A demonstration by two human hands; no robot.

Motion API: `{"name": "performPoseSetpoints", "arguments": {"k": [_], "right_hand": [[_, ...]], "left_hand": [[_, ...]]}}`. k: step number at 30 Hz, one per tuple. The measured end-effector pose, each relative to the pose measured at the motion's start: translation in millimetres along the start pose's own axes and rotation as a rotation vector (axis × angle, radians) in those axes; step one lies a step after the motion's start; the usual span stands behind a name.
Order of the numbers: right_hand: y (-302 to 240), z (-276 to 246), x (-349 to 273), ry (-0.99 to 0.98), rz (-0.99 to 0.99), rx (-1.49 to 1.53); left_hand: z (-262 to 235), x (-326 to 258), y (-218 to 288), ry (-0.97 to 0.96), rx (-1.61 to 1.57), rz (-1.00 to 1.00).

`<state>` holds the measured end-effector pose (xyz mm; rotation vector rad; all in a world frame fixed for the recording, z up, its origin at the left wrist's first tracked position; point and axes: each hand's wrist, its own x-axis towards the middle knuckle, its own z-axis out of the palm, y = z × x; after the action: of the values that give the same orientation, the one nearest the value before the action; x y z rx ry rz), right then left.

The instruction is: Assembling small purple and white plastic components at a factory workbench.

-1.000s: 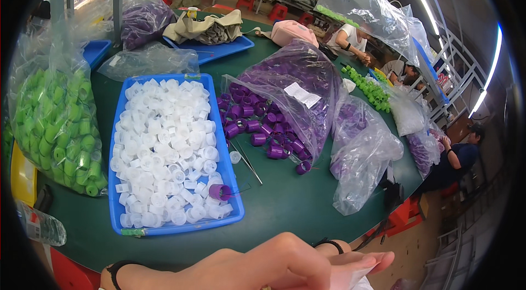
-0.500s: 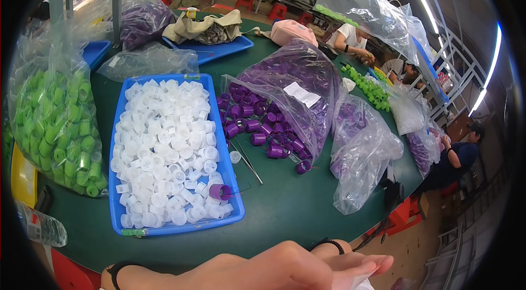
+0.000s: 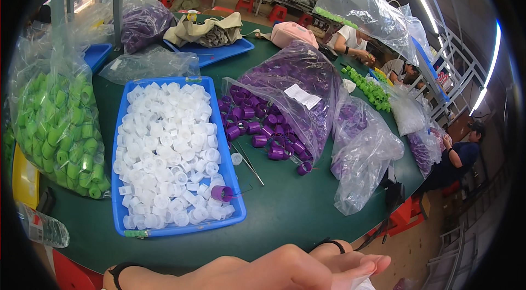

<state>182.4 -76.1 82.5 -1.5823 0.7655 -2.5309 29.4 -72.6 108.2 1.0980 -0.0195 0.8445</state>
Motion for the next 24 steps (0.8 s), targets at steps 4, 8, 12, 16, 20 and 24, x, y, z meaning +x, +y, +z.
{"name": "performPoseSetpoints", "arguments": {"k": [4, 8, 12, 16, 20, 24], "right_hand": [[-5.2, -4.1, 4.2, -0.018, 0.002, 0.002], [-7.7, -2.4, 4.4, -0.008, 0.031, 0.014], [-11.1, -6.5, 5.8, -0.004, 0.042, 0.04], [-7.9, -5.2, 3.9, -0.016, 0.02, 0.006], [5.0, 3.0, -4.9, 0.106, -0.058, -0.03], [9.9, 7.5, -5.3, 0.204, -0.138, -0.014]], "left_hand": [[-11.5, -14.6, 1.5, 0.123, 0.219, -0.007], [-20.5, -17.0, -0.9, -0.037, 0.357, 0.021], [-3.5, -5.5, 0.0, 0.029, 0.151, 0.021], [-0.9, 0.0, 1.4, -0.006, 0.018, 0.003], [-0.5, 3.1, 6.7, -0.008, 0.041, 0.025], [-2.6, -0.4, 1.1, -0.009, 0.053, 0.024]]}}
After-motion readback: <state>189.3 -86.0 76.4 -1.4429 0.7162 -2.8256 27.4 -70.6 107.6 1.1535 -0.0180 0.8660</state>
